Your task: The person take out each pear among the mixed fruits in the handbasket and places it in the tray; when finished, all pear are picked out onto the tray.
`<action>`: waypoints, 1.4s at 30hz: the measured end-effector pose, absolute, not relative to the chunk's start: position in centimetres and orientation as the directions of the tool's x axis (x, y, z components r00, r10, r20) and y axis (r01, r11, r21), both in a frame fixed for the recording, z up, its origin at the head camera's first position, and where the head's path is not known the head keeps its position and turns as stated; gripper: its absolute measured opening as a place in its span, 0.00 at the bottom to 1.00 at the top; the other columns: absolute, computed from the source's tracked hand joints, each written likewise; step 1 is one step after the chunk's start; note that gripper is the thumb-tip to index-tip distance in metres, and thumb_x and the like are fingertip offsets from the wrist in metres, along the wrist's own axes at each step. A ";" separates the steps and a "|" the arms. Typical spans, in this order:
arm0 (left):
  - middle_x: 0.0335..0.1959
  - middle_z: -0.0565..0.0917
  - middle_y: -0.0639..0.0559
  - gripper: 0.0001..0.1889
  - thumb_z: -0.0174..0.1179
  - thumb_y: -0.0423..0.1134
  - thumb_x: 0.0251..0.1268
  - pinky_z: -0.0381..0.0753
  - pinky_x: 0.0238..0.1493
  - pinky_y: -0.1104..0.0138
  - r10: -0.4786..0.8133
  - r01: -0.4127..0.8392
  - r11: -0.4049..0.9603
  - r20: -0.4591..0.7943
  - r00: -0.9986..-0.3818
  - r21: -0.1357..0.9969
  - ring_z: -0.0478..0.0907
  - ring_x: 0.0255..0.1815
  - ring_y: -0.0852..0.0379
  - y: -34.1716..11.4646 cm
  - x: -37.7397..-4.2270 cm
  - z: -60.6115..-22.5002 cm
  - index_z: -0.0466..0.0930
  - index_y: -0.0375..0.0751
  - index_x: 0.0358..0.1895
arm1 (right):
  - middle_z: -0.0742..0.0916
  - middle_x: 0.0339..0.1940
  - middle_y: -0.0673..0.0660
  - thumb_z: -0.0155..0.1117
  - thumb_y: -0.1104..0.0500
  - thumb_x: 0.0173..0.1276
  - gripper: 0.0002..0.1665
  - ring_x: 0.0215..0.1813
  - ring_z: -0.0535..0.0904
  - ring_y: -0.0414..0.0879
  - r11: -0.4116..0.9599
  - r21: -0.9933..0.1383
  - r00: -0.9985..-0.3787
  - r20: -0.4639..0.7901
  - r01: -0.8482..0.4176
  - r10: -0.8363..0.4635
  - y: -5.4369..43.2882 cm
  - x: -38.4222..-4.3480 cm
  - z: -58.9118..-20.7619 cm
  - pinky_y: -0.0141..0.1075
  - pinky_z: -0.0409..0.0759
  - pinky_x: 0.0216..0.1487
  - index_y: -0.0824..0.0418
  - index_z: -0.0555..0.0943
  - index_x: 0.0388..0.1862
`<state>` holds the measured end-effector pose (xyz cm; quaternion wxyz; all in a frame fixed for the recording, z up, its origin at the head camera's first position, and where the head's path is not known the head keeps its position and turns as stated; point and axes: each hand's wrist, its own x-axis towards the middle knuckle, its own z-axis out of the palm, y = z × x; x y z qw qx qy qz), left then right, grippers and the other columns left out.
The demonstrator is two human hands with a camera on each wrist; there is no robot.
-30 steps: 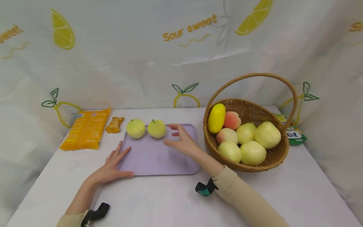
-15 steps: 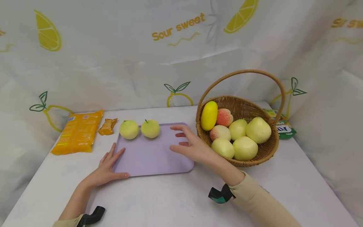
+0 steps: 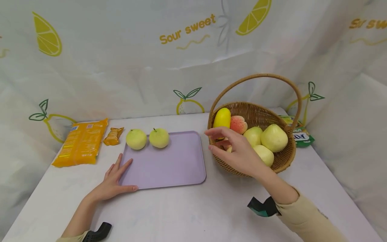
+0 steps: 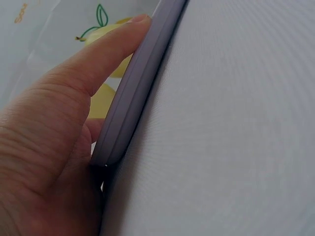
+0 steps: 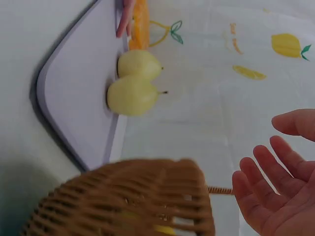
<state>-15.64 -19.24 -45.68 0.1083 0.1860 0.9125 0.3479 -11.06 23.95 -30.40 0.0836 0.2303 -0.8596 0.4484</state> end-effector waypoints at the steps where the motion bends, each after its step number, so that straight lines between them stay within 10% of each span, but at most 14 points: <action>1: 0.78 0.28 0.37 0.56 0.72 0.57 0.49 0.29 0.67 0.36 0.415 0.264 0.689 -0.069 -0.907 0.675 0.27 0.74 0.29 -19.2 -15.6 -45.7 0.52 0.38 0.77 | 0.83 0.51 0.49 0.65 0.67 0.67 0.19 0.51 0.79 0.44 0.517 -0.717 -0.883 0.350 -0.467 -0.312 24.5 -11.0 -30.3 0.29 0.78 0.52 0.62 0.78 0.57; 13: 0.78 0.28 0.38 0.55 0.72 0.57 0.49 0.29 0.67 0.36 0.408 0.258 0.691 -0.070 -0.910 0.675 0.27 0.74 0.29 -19.4 -15.3 -45.5 0.52 0.38 0.77 | 0.84 0.51 0.54 0.68 0.67 0.64 0.20 0.50 0.74 0.27 0.719 -0.516 -0.873 0.402 -0.466 -0.277 29.8 -11.1 -30.3 0.19 0.74 0.49 0.61 0.78 0.55; 18: 0.78 0.28 0.37 0.55 0.72 0.57 0.49 0.29 0.67 0.36 0.408 0.254 0.692 -0.075 -0.910 0.676 0.27 0.74 0.29 -19.4 -15.4 -45.5 0.52 0.38 0.77 | 0.83 0.53 0.56 0.70 0.64 0.63 0.24 0.49 0.78 0.43 0.787 -0.428 -0.882 0.364 -0.444 -0.299 31.5 -11.7 -30.3 0.20 0.74 0.47 0.61 0.77 0.58; 25: 0.78 0.28 0.36 0.56 0.72 0.57 0.49 0.27 0.68 0.37 0.416 0.272 0.686 -0.057 -0.908 0.675 0.27 0.75 0.31 -19.4 -15.3 -45.6 0.52 0.36 0.77 | 0.81 0.53 0.62 0.71 0.61 0.61 0.28 0.52 0.76 0.59 0.856 -0.341 -0.916 0.246 -0.389 -0.318 33.6 -12.9 -29.2 0.55 0.76 0.47 0.67 0.74 0.58; 42: 0.78 0.29 0.35 0.56 0.73 0.57 0.48 0.28 0.68 0.38 0.415 0.273 0.687 -0.056 -0.908 0.674 0.28 0.76 0.31 -19.0 -15.4 -45.3 0.52 0.37 0.77 | 0.70 0.64 0.78 0.75 0.49 0.57 0.50 0.62 0.67 0.73 0.948 -0.241 -0.940 -0.223 -0.206 -0.260 38.8 -17.1 -28.1 0.64 0.70 0.55 0.76 0.63 0.67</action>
